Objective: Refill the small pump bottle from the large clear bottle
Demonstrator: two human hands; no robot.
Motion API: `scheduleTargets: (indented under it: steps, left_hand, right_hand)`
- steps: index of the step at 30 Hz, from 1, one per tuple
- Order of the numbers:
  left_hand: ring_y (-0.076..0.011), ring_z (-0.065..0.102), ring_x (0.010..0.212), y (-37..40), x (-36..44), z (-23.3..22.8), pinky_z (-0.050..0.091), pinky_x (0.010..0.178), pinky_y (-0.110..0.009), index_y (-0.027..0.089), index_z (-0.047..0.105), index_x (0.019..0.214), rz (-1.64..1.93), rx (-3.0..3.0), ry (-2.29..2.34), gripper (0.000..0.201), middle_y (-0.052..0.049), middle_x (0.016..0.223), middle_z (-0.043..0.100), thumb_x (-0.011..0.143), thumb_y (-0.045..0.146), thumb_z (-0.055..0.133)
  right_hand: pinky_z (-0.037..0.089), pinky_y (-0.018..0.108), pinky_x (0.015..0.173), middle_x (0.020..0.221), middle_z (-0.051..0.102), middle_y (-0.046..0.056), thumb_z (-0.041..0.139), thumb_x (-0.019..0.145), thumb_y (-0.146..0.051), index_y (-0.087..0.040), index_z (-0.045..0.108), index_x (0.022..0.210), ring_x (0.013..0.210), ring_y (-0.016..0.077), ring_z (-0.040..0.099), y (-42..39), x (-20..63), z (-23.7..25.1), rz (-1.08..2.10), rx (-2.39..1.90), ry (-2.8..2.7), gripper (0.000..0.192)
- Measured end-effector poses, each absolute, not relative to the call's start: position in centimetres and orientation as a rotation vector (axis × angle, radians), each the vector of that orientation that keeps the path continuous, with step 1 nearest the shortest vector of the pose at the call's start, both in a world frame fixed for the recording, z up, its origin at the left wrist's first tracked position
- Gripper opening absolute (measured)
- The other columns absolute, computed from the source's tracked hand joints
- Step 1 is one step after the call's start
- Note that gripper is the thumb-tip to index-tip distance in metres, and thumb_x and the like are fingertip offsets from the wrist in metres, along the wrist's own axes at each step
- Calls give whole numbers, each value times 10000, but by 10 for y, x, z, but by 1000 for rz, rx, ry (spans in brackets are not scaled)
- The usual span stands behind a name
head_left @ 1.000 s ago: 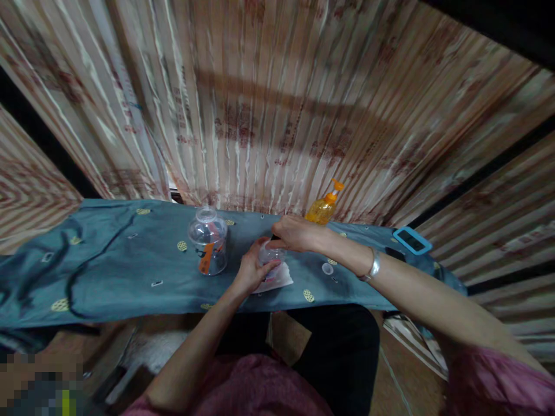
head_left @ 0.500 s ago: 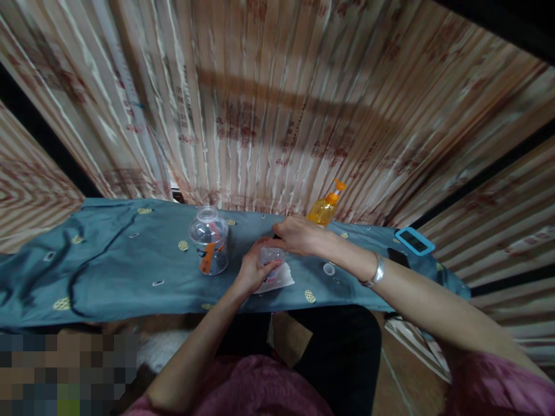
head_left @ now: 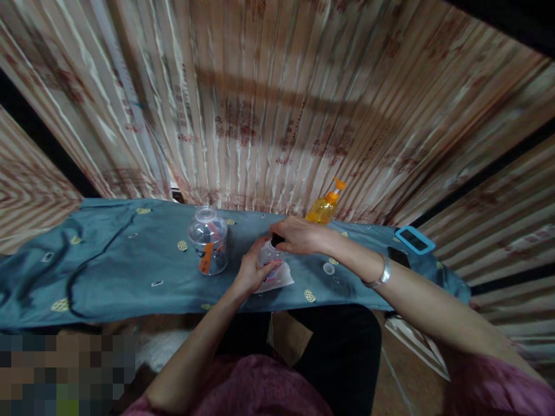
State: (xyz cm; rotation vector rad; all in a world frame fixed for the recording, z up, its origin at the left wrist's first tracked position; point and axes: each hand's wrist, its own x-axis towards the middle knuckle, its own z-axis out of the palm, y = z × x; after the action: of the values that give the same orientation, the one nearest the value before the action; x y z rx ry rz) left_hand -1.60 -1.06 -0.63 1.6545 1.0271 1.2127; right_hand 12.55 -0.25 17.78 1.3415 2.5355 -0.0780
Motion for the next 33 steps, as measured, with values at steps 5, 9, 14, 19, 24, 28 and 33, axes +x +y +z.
scheduleTargets:
  steps: [5,9,14,19,24,28,33]
  left_hand:
    - [-321,690,1182,-10,-15,-9,521,1039,-446,187,607,1292,1229,1648,1024,625,-120,1284,720,757,433,819]
    - [-323,697,1173,-10,-15,-11,525,1039,-450,190,592,1315,1218,1648,1030,657,-122,1289,718,756,451,821]
    - [-323,691,1182,-11,-16,-9,519,1045,-447,187,586,1322,1213,1652,1038,660,-116,1281,720,758,442,816]
    - [-309,707,1138,-11,-16,-7,530,1034,-442,201,605,1306,1203,1638,1053,645,-95,1243,735,746,428,832]
    - [-317,698,1171,-10,-15,-10,525,1051,-453,200,617,1298,1236,1632,1052,646,-103,1259,730,734,423,839]
    - [-309,712,1127,-9,-15,-13,545,1011,-436,186,609,1310,1246,1637,1034,662,-109,1247,734,742,439,834]
    - [-304,708,1136,-10,-14,-12,548,1008,-428,190,613,1292,1239,1624,1045,646,-105,1234,732,734,431,833]
  right_hand:
    - [461,286,775,1127,777,189,694,947,-318,-94,727,1210,1076,288,733,-4,125,178,-46,1398,2523,347]
    - [459,269,779,1116,784,153,644,956,-223,-117,733,1205,1063,252,734,-5,124,179,-67,1348,2518,285]
    - [458,288,754,1092,782,180,664,961,-353,-95,723,1202,1037,279,737,-6,124,179,-63,1388,2529,357]
    - [448,277,760,1063,792,161,603,976,-230,-109,748,1163,1028,253,741,-5,126,177,-82,1358,2534,266]
    - [450,289,722,1036,792,171,653,978,-405,-104,736,1193,1005,282,748,-4,128,176,-73,1416,2511,379]
    - [437,271,736,1092,795,142,651,962,-224,-125,712,1250,1034,255,748,-7,129,175,-129,1357,2545,311]
    - [437,302,726,1023,784,231,603,1010,-326,-41,748,1129,1023,313,747,-14,124,169,-108,1507,2520,341]
